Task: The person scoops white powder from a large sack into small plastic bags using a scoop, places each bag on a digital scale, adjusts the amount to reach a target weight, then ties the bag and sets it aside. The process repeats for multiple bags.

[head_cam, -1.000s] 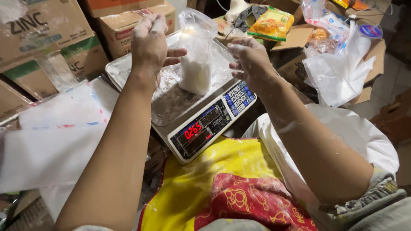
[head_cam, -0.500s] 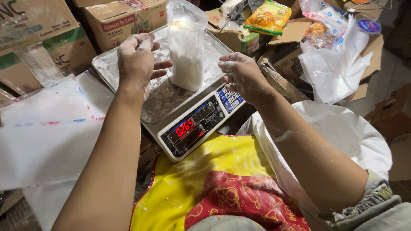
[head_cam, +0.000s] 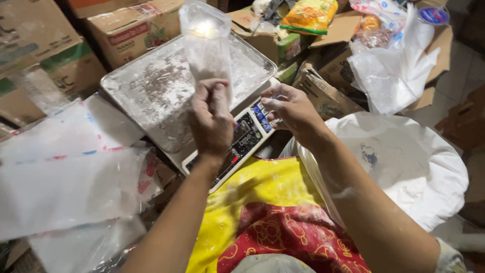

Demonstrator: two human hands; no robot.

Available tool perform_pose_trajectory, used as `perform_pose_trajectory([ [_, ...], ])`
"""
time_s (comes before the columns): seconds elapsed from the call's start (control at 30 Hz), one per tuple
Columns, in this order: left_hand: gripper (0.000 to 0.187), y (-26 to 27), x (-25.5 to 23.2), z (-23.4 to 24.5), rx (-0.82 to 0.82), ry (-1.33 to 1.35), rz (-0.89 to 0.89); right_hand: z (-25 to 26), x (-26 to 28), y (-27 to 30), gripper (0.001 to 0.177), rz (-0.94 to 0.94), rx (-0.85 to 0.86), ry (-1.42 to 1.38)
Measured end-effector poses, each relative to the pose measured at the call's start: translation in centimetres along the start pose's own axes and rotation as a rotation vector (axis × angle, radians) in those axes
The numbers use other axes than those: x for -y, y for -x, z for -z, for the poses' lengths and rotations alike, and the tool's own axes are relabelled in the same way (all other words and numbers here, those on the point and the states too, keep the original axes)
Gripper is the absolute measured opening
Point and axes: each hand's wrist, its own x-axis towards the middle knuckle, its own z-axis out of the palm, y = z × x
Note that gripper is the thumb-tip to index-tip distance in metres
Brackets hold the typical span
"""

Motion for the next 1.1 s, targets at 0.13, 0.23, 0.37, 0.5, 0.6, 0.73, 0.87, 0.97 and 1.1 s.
perform_pose_trajectory([
  [0.13, 0.019, 3.5, 0.5, -3.7, 0.138, -0.007, -0.094, 4.7, -1.7, 2.1, 0.024, 0.051, -0.044, 0.083],
  [0.23, 0.019, 6.5, 0.8, -6.6, 0.321, 0.059, 0.049, 10.0, -4.9, 3.1, 0.022, 0.008, -0.138, 0.243],
  [0.37, 0.018, 9.9, 0.9, -9.2, 0.580, 0.028, 0.250, 21.0, -11.2, 3.8, 0.021, -0.143, -0.192, 0.468],
  [0.5, 0.017, 12.1, 0.8, -10.9, 0.685, 0.011, 0.097, 30.0, -20.2, 3.4, 0.016, -0.466, -0.340, 0.487],
  [0.6, 0.017, 13.2, 0.9, -11.9, 0.745, 0.009, 0.144, 32.9, -25.9, 2.1, 0.020, -0.687, -0.388, 0.823],
  [0.73, 0.017, 14.1, 1.4, -12.7, 0.769, -0.009, 0.181, 32.9, -29.9, 1.6, 0.033, -0.792, -0.546, 1.122],
  [0.87, 0.017, 14.5, 1.7, -12.7, 0.757, -0.069, 0.219, 32.6, -32.1, 1.4, 0.035, -0.773, -0.562, 1.044],
  [0.97, 0.017, 14.7, 1.9, -12.5, 0.747, -0.078, 0.184, 33.0, -34.0, 0.9, 0.022, -0.748, -0.482, 1.013],
  [1.1, 0.018, 14.6, 2.3, -12.4, 0.732, -0.085, 0.168, 33.9, -36.5, -0.5, 0.020, -0.799, -0.428, 1.043],
])
